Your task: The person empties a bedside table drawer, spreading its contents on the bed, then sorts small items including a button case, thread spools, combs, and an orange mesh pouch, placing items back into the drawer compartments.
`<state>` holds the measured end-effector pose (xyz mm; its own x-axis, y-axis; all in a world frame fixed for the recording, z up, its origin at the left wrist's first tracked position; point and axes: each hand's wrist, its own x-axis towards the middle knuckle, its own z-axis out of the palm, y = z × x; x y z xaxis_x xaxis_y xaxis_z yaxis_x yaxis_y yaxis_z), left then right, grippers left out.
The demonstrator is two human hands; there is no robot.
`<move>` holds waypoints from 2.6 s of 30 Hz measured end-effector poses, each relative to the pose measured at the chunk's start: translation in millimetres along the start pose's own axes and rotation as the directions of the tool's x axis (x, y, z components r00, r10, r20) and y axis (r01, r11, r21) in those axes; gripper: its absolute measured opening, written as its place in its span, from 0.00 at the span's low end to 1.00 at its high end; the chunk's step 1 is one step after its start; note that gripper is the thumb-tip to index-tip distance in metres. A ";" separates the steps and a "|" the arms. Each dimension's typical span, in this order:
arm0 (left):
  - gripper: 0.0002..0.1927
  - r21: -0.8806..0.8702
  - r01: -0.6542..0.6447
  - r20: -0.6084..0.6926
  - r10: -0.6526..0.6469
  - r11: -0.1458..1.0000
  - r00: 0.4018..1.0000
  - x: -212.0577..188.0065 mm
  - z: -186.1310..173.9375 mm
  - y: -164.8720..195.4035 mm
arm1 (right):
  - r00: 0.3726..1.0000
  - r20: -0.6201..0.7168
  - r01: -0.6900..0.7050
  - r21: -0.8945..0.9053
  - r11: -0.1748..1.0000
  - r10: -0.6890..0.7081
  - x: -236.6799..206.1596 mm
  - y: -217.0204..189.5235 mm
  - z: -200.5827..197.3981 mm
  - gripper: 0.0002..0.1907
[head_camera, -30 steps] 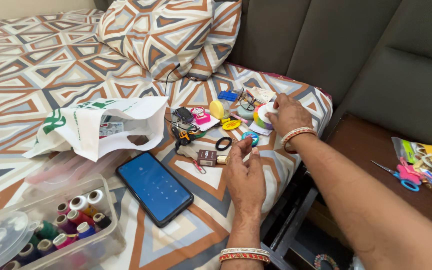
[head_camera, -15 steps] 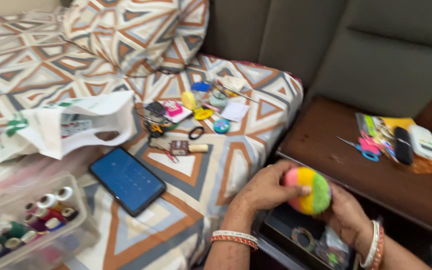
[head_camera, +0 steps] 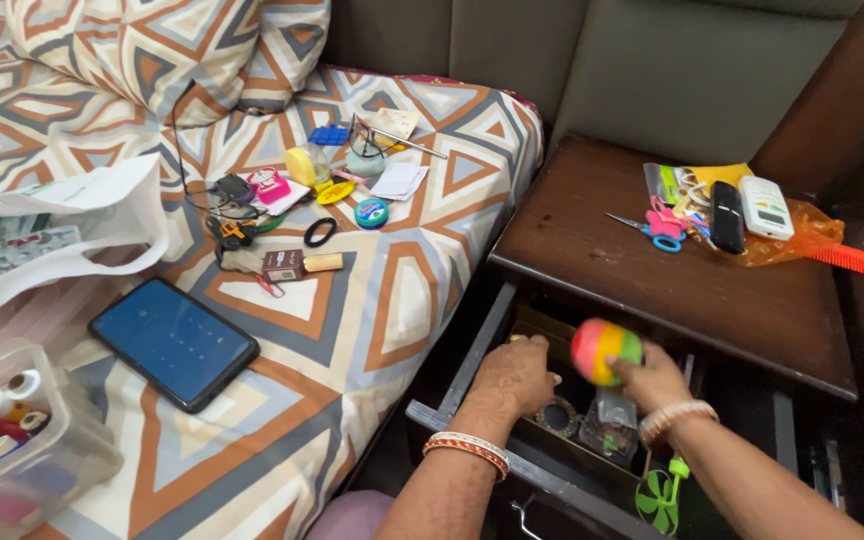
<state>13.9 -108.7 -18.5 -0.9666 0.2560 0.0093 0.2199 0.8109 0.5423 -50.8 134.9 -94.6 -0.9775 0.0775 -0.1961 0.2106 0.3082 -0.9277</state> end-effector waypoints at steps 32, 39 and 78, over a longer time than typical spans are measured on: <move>0.16 -0.242 -0.196 -0.815 -0.090 0.950 0.573 -27.7 -132.0 -11.6 | 0.794 0.514 0.544 -0.362 0.757 -0.325 -51.4 -157.6 72.8 0.30; 0.22 -0.455 -0.094 -0.803 -0.362 0.886 0.474 -50.2 -151.3 -52.9 | 0.660 0.487 0.751 -0.440 0.492 -0.572 -71.2 -276.4 151.0 0.27; 0.11 -0.213 -0.096 -0.453 -0.011 0.972 0.892 -13.6 -87.2 -18.7 | 0.927 0.375 0.288 -0.724 0.627 0.008 -10.6 -37.5 109.5 0.22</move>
<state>11.5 -173.2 44.5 -0.9237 -0.0190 0.3827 0.2788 0.6518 0.7053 -49.6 18.7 -92.5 -0.9089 -0.2812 -0.3079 -0.1409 0.9021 -0.4079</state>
